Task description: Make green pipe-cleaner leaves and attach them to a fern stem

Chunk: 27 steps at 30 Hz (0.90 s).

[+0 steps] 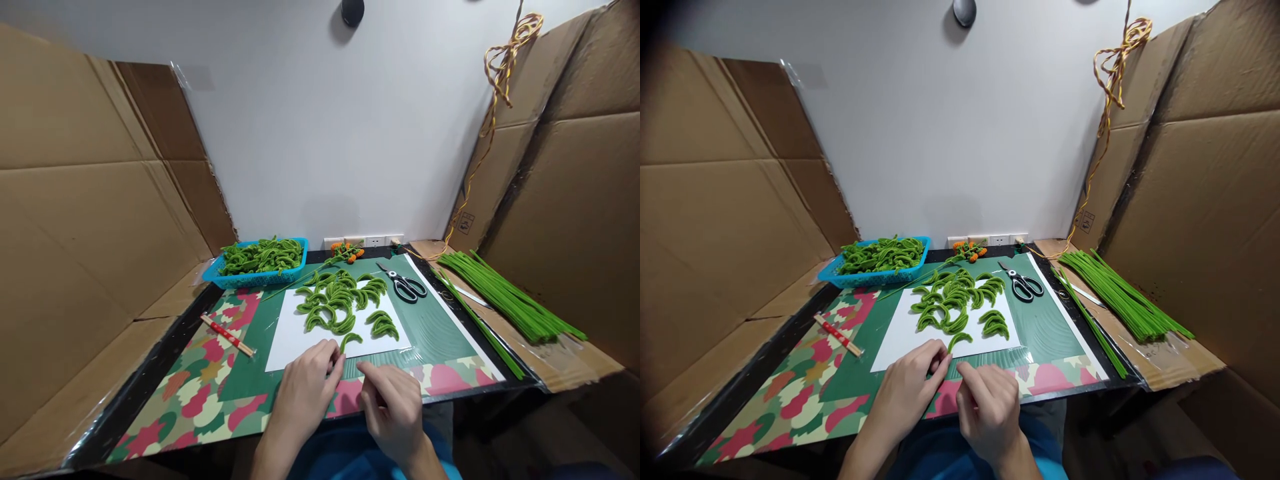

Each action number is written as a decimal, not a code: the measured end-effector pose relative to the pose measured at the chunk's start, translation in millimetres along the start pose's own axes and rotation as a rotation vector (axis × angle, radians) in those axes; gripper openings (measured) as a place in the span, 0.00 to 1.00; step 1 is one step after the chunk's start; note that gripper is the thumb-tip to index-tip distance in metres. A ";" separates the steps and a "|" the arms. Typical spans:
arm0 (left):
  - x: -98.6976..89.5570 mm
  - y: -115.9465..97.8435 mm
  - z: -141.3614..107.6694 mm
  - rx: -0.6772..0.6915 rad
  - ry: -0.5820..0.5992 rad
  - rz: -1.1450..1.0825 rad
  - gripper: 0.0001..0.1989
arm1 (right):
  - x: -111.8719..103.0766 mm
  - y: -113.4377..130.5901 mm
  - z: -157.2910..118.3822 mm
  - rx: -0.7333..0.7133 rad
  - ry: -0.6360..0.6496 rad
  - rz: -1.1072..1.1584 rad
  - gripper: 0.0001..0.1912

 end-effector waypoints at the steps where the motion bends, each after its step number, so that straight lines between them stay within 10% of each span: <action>1: -0.2 -0.2 0.1 0.001 0.000 0.002 0.11 | -0.2 0.2 0.0 -0.001 -0.001 -0.004 0.13; 27: -0.1 1.2 -0.9 0.018 -0.017 -0.031 0.10 | 0.3 -0.1 2.6 -0.014 -0.006 0.029 0.16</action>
Point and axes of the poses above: each hand's wrist, its own z-axis towards the middle knuckle, its own x-axis out of the palm, y = z × x, the point moved 2 cm from there along z, towards the middle knuckle, and after that the axes turned 4 degrees about -y, right-handed, at the moved point
